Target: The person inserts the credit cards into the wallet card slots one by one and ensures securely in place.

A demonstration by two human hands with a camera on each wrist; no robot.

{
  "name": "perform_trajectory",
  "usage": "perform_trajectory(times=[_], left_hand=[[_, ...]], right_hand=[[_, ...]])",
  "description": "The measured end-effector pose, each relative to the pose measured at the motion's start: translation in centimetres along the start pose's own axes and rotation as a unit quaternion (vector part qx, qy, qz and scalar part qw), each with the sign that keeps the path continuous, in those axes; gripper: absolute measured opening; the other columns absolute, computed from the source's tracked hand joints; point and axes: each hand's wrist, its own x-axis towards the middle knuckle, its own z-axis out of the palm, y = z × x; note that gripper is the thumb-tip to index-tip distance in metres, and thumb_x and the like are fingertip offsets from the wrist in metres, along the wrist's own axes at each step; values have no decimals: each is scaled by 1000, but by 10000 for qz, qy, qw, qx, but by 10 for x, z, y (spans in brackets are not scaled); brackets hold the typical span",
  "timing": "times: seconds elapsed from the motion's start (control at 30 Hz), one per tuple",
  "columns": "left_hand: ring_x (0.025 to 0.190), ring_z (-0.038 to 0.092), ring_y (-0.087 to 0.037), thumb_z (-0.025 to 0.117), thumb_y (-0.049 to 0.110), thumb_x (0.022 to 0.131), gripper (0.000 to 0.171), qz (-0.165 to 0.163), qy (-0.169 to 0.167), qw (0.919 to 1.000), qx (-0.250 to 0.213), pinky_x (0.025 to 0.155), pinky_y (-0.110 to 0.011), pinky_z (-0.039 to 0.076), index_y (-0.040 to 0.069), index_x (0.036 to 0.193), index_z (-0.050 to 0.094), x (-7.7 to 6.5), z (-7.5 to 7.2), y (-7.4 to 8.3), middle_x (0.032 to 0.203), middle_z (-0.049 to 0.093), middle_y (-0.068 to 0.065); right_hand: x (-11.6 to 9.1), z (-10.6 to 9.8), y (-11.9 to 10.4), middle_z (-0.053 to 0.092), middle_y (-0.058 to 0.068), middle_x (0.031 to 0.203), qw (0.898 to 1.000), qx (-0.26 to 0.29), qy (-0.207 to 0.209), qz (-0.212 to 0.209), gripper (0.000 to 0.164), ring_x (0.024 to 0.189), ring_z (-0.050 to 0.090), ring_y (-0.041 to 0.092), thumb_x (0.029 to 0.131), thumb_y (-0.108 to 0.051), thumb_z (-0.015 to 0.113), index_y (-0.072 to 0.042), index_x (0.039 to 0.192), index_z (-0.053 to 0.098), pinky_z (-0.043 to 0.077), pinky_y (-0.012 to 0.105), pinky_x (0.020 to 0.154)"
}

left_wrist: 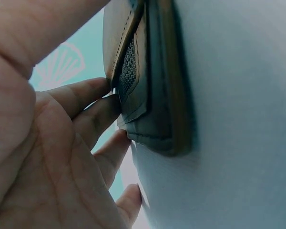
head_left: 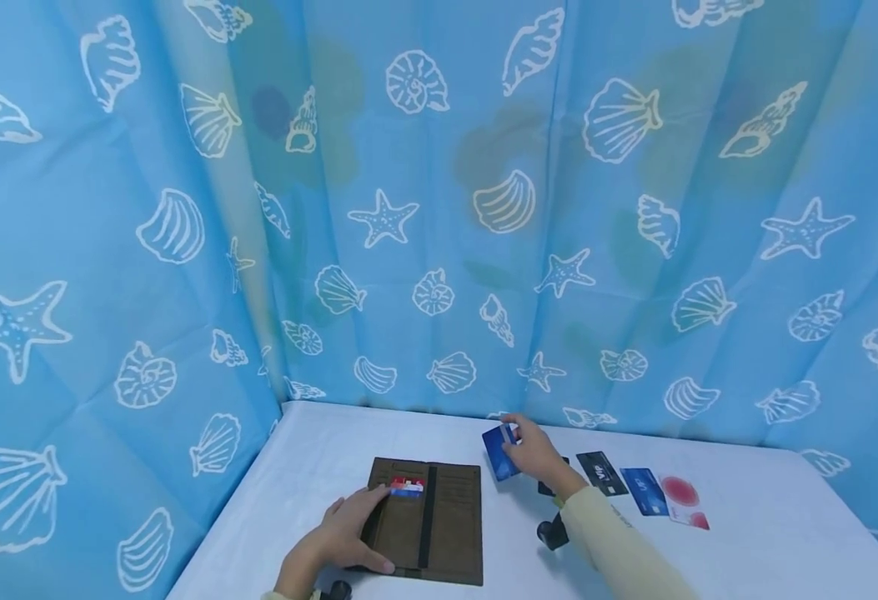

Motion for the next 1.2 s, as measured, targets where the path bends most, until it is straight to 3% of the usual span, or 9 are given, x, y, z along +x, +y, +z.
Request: perform_trajectory(times=[0.37,0.57,0.83,1.2], left_hand=[[145,28,-45,91,44,64,106,33,35,10000,-38,117,-72,12,10,149,39,-1,1,-2,153,43,-18],[145,28,-44,90,47,66,107,27,-37,10000,74,117,-72,13,10,151,36,-2,0,0,154,41,-18],[145,31,-42,91,44,65,105,30,151,9998,121,115,-74,14,11,150,38,-5,-2,-2,153,42,-16],[145,30,-43,91,42,66,104,7,59,9999,96,116,-73,14,10,150,38,-1,0,3,153,43,-17]], right_hand=[[9,16,-14,59,12,107,9995,72,-83,-283,45,91,57,22,96,-7,60,-5,139,50,55,30,68],[13,23,-15,58,12,106,9997,63,-140,-168,44,87,58,22,96,-8,60,-7,139,50,56,30,65],[20,37,-27,60,14,110,9999,106,-102,46,43,90,60,23,97,-12,61,-10,139,50,59,33,70],[25,56,-32,58,11,101,9965,753,80,360,51,84,56,22,89,-3,55,-8,139,50,48,28,64]])
